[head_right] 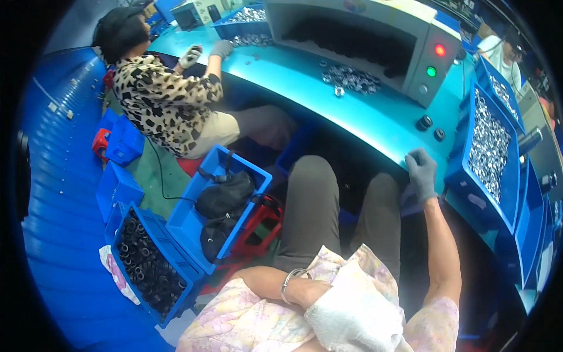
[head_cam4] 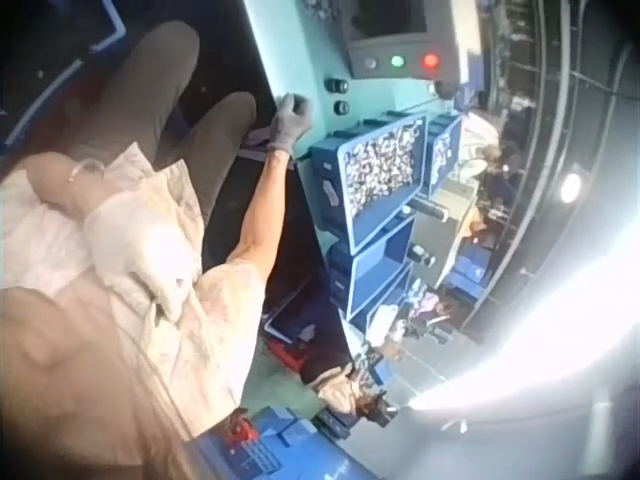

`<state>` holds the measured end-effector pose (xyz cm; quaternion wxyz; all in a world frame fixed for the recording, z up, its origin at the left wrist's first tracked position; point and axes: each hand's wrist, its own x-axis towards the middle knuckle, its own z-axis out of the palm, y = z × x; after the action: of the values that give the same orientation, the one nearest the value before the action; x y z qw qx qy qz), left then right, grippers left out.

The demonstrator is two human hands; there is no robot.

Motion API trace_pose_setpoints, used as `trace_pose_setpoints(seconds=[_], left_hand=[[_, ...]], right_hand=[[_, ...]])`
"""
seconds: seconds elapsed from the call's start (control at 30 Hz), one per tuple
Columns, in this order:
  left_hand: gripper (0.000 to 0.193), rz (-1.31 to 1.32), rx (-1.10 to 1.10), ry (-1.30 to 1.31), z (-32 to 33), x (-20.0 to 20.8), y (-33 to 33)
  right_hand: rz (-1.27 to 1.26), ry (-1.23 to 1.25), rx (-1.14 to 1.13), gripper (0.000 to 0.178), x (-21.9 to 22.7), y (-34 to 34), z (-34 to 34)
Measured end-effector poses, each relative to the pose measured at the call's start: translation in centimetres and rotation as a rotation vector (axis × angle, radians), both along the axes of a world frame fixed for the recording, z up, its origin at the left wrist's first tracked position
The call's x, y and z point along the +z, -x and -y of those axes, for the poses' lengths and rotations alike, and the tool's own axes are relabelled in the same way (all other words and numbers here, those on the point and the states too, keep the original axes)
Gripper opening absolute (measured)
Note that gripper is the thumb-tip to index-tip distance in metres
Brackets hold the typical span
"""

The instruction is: The person assembles small circular metal components by hand at a factory workstation.

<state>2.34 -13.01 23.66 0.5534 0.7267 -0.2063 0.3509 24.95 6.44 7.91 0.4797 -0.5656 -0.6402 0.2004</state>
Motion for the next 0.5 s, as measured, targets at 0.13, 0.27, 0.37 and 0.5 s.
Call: trace_pose_setpoints(seconds=[0.13,0.27,0.37,0.5], left_hand=[[0.019,-0.379,-0.049,0.329,1.6,-1.0,-0.1],[0.017,-0.284,0.043,0.024,-1.6,1.8,-1.9],[0.017,-0.354,0.069,0.145,-3.3,1.4,-4.5],[0.019,-0.43,0.128,0.091,-7.2,2.1,-9.2]], right_hand=[[-0.059,0.038,0.047,0.009,2.2,0.7,0.8],[-0.069,0.053,0.067,0.007,3.4,-0.6,0.5],[-0.093,0.046,0.101,0.007,4.2,-2.2,-0.3],[-0.085,0.034,0.098,0.011,4.3,-5.0,-1.8]])
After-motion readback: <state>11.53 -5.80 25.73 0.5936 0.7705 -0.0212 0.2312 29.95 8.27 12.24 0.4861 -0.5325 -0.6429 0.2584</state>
